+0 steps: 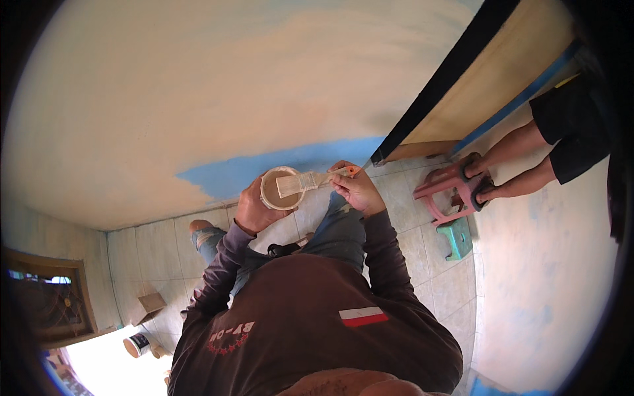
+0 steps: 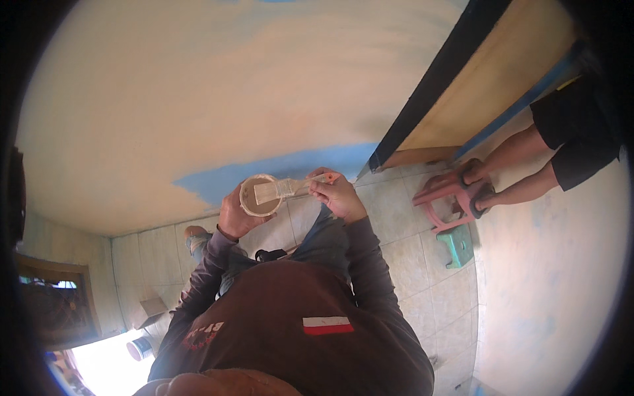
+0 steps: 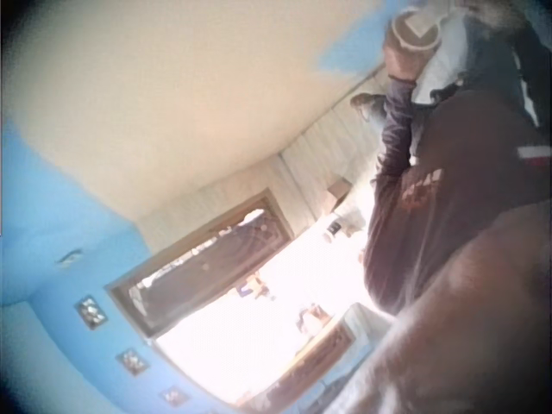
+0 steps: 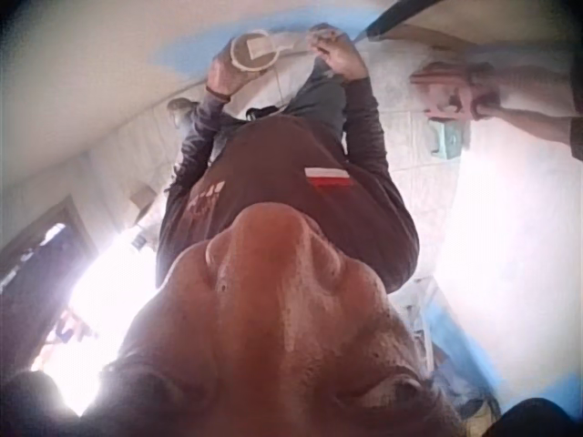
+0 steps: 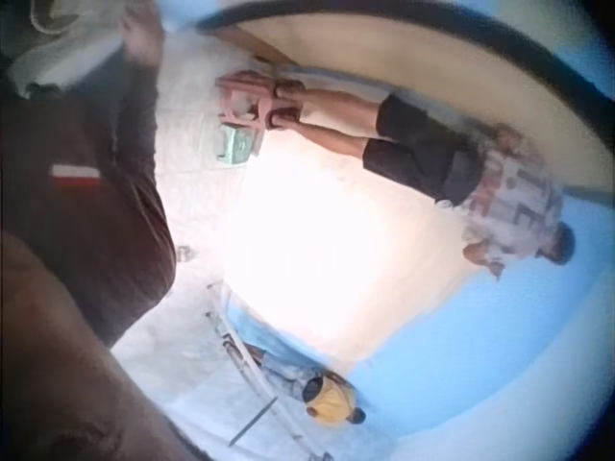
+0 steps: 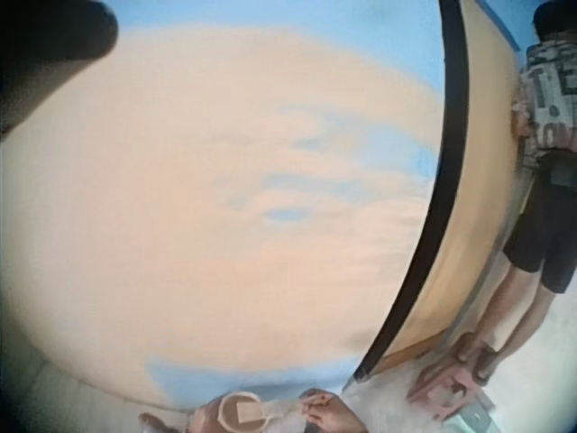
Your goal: The person paints a ceiling with a paintbrush, repeatedly dipping the brush into a small container of paint and applying it to the ceiling surface. The ceiling is partially painted blue, and the person continues to cover more area with each stroke.
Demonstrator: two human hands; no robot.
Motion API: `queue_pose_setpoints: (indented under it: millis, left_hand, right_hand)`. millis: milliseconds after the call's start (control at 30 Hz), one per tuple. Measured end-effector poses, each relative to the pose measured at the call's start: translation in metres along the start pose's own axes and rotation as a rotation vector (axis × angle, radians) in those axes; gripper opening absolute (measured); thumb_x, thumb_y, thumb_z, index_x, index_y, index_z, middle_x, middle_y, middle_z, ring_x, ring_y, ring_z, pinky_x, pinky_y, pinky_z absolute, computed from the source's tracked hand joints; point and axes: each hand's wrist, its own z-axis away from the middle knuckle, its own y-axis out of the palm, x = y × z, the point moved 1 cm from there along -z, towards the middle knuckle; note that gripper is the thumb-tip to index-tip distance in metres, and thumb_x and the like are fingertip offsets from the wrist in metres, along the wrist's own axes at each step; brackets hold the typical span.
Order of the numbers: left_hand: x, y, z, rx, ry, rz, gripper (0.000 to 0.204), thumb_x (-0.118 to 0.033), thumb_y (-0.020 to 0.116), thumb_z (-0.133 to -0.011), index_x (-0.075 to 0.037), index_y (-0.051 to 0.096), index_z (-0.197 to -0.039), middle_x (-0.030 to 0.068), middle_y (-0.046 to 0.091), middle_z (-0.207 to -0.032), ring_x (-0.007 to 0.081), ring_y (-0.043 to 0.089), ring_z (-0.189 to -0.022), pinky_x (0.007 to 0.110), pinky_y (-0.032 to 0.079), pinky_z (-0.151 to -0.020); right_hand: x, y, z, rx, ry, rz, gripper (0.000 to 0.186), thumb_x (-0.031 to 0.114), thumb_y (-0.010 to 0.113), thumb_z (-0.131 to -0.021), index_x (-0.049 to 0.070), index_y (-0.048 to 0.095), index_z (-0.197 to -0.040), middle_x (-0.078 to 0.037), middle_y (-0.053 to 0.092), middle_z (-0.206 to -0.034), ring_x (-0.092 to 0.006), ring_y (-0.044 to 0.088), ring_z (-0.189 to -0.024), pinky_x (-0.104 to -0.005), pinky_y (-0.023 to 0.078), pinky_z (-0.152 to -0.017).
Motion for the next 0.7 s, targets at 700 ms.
queue_pose_setpoints:
  millis: [700]
  left_hand:
    - [-0.011, 0.003, -0.008, 0.049, 0.057, 0.042, 0.084, -0.033, 0.099, -0.064, -0.002, 0.060, -0.132, 0.0153, 0.072, -0.120, 0.0305, 0.073, -0.107, 0.040, 0.060, -0.090]
  right_hand:
    - [-0.008, 0.029, 0.005, -0.264, -0.493, 0.065, 0.031, 0.036, 0.071, -0.101, 0.008, 0.064, -0.091, -0.003, 0.064, -0.074, -0.0069, 0.054, -0.058, -0.0215, 0.037, -0.048]
